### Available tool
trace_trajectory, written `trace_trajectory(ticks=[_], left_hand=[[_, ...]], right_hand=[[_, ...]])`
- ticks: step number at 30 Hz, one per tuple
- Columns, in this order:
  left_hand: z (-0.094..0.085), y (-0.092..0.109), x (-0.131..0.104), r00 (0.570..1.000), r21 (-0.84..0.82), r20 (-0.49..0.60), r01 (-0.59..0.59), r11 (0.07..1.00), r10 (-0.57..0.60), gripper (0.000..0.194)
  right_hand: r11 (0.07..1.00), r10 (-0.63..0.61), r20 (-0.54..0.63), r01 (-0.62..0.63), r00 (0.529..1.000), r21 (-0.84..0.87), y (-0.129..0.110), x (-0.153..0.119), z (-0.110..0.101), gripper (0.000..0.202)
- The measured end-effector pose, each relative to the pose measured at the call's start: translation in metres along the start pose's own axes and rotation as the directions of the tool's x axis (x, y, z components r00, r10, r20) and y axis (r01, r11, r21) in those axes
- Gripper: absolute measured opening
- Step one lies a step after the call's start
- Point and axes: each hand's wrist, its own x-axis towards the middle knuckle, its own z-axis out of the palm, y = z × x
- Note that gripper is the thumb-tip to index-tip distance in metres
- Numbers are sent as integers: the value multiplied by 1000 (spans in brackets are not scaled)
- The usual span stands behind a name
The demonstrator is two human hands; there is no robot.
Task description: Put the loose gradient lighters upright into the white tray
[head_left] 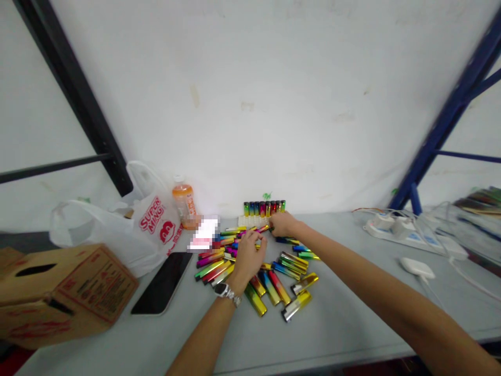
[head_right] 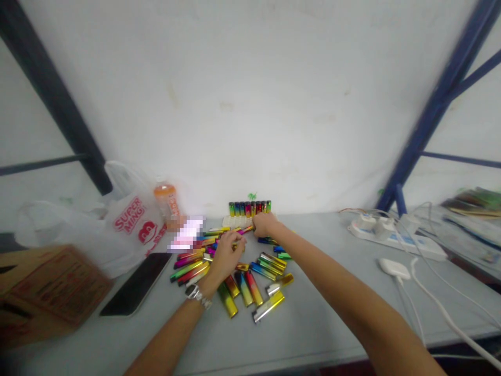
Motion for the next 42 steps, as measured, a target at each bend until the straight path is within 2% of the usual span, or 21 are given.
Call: trace_trajectory(ticks=[3, 6, 9, 12, 14, 16, 18, 20, 22, 24, 28, 32, 35, 38, 42], left_hand=[[-1, 1, 0, 1000, -19, -10, 11, 1000, -11, 18], [-5, 5, 2, 997, -64, -67, 35, 997, -40, 19], [-13, 9, 4, 977, -144, -189, 71, 987, -98, 23], [-22, 15, 5, 958, -252, -234, 103, 962, -164, 30], [-24, 20, 3, 964, -340, -175, 132, 931, -201, 37], [-24, 25, 1, 962, -446, -40, 225, 866, -271, 51], [-21, 28, -1, 930, -533, 121, 357, 767, -348, 65], [-17, 30, -1, 895, -590, 226, 440, 677, -384, 72], [-13, 32, -2, 884, -622, 259, 461, 633, -389, 75], [-12, 34, -2, 873, -626, 271, 479, 615, -405, 77], [-12, 38, -2, 844, -607, 265, 522, 599, -467, 74], [-9, 38, -1, 840, -616, 230, 516, 595, -491, 67], [-5, 35, 1, 828, -662, 214, 514, 546, -519, 60], [-3, 36, 2, 828, -707, 212, 497, 504, -519, 55], [-2, 39, 1, 812, -696, 212, 516, 499, -543, 56]], right_hand=[[999, -36, -9, 36, 999, -26, -5, 3, -3, 19], [994, -109, -96, 111, 989, 14, -5, -2, -5, 21], [947, -172, -254, 231, 952, 225, -7, -15, -10, 22], [763, -127, -402, 348, 907, 544, -14, -33, -15, 22], [604, -69, -456, 401, 888, 689, -22, -45, -15, 24], [460, -20, -445, 404, 895, 791, -32, -55, -12, 27], [329, 58, -410, 370, 910, 869, -40, -62, -4, 32], [247, 165, -405, 360, 899, 900, -47, -67, 6, 37], [241, 259, -424, 367, 868, 898, -51, -71, 15, 37], [279, 317, -442, 363, 839, 889, -53, -75, 22, 36], [347, 367, -469, 350, 803, 870, -54, -78, 26, 35], [387, 304, -504, 378, 808, 841, -56, -78, 29, 31], [410, 251, -527, 404, 812, 817, -58, -78, 30, 26], [403, 212, -537, 428, 816, 809, -59, -79, 31, 22], [367, 202, -536, 444, 819, 817, -59, -80, 31, 19]])
